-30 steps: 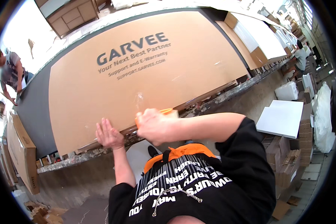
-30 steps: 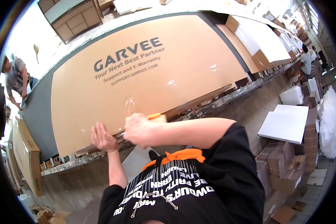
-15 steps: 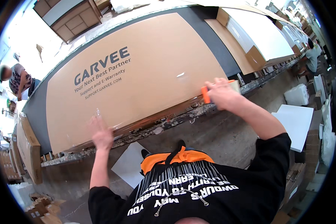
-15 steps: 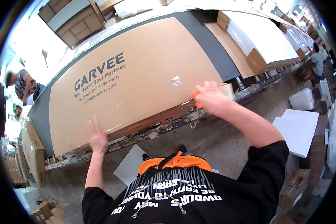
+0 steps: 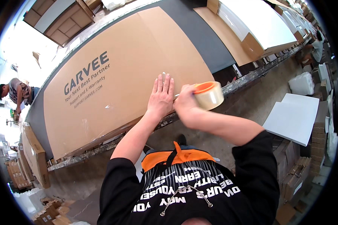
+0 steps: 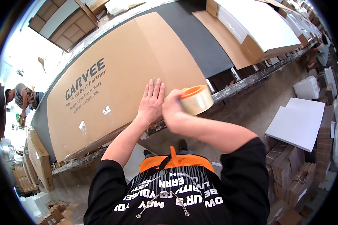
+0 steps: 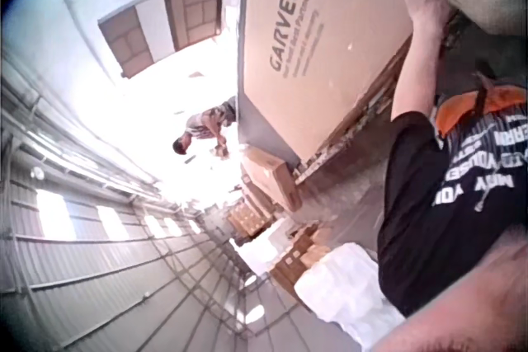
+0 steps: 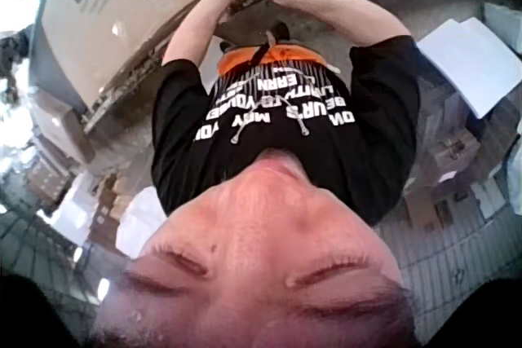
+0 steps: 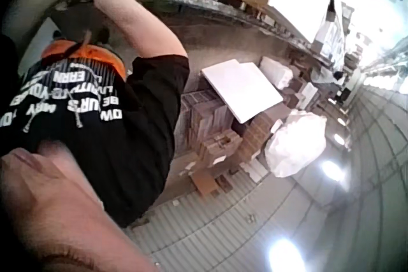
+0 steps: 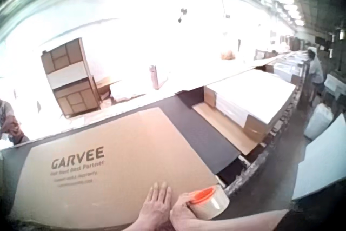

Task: The person tapes a large cardboard box along its seams using a handheld tape dispenser, then picks up a large white panel and places it into an open box on a conveyor belt.

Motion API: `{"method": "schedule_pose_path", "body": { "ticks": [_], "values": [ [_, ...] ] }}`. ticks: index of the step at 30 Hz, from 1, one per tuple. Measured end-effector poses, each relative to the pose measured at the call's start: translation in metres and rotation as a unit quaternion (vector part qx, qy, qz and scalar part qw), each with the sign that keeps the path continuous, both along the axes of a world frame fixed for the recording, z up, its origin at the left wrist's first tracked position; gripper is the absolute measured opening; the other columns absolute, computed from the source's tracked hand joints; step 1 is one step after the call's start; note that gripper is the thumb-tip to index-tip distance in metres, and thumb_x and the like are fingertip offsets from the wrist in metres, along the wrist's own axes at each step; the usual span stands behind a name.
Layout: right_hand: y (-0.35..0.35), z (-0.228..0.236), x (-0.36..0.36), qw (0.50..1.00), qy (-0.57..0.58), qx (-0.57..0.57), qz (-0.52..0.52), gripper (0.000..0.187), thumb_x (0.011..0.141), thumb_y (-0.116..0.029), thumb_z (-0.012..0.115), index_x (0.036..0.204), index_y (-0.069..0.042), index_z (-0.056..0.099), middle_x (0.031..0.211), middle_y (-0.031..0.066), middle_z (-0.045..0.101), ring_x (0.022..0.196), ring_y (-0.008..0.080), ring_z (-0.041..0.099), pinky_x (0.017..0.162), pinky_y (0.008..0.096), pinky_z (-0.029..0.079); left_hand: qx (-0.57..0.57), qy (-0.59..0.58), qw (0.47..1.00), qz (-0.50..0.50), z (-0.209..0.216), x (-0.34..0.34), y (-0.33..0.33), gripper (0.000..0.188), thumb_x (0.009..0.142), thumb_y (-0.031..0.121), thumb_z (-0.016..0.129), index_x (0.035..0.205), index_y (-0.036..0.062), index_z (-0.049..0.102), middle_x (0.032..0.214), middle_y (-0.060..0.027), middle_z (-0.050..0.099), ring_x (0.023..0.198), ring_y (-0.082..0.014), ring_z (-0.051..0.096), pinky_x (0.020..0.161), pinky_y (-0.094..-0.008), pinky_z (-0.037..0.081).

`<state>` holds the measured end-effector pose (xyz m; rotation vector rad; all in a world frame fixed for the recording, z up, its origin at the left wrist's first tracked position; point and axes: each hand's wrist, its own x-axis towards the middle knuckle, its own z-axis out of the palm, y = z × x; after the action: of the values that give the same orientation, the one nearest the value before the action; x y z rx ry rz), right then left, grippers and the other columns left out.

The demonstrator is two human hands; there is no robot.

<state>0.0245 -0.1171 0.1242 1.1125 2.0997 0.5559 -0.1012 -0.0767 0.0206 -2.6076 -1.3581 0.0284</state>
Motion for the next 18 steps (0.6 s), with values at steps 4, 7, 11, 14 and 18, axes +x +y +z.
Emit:
{"method": "schedule_pose_path", "body": {
  "ticks": [4,7,11,14,18],
  "values": [
    [-0.024,-0.126,-0.041,0.853,-0.447,0.252,0.089,0.044,0.075,-0.020,0.065,0.115,-0.004,0.066,0.091,0.0070,0.064,0.071,0.0168,0.054,0.061,0.0324,0.047,0.165,0.036,0.986,-0.005,-0.043,-0.008,0.015,0.085,0.086,0.057,0.055,0.146,-0.0007,0.034,0.153,-0.0253,0.028,0.142,-0.0456,0.025,0.118,-0.0526,0.019],
    [-0.026,-0.106,0.012,0.876,-0.447,0.010,0.178,0.051,0.068,-0.025,0.072,0.115,-0.006,0.067,0.093,0.0055,0.064,0.076,0.0196,0.059,0.062,0.0348,0.051,-0.004,-0.115,0.993,0.019,-0.004,-0.001,0.002,0.096,0.080,0.068,0.056,0.144,-0.0007,0.037,0.152,-0.0236,0.031,0.143,-0.0436,0.024,0.117,-0.0521,0.019],
    [-0.026,-0.083,0.130,0.926,-0.031,-0.370,-0.069,0.039,0.056,-0.030,0.081,0.093,-0.016,0.078,0.099,0.0080,0.074,0.094,0.0216,0.071,0.080,0.0353,0.056,-0.023,-0.141,0.990,0.010,-0.002,0.006,0.006,0.099,0.077,0.070,0.059,0.145,0.0011,0.036,0.153,-0.0203,0.031,0.144,-0.0404,0.023,0.119,-0.0501,0.017],
    [-0.054,-0.058,0.152,0.878,0.184,-0.408,-0.169,0.062,0.051,-0.036,0.076,0.109,-0.015,0.073,0.109,0.0121,0.069,0.097,0.0306,0.068,0.087,0.0382,0.054,-0.023,-0.171,0.985,-0.018,-0.018,0.020,0.002,0.105,0.071,0.064,0.069,0.146,0.0024,0.033,0.155,-0.0199,0.027,0.144,-0.0394,0.022,0.119,-0.0491,0.016],
    [-0.072,-0.025,0.107,0.666,0.644,-0.351,-0.134,0.071,0.050,-0.016,0.075,0.119,-0.003,0.065,0.126,0.0188,0.060,0.118,0.0320,0.058,0.105,0.0379,0.041,0.062,-0.140,0.988,0.018,-0.007,-0.045,-0.028,0.114,0.062,0.060,0.078,0.147,0.0014,0.029,0.156,-0.0203,0.024,0.144,-0.0396,0.022,0.119,-0.0495,0.016]
  ]
}}
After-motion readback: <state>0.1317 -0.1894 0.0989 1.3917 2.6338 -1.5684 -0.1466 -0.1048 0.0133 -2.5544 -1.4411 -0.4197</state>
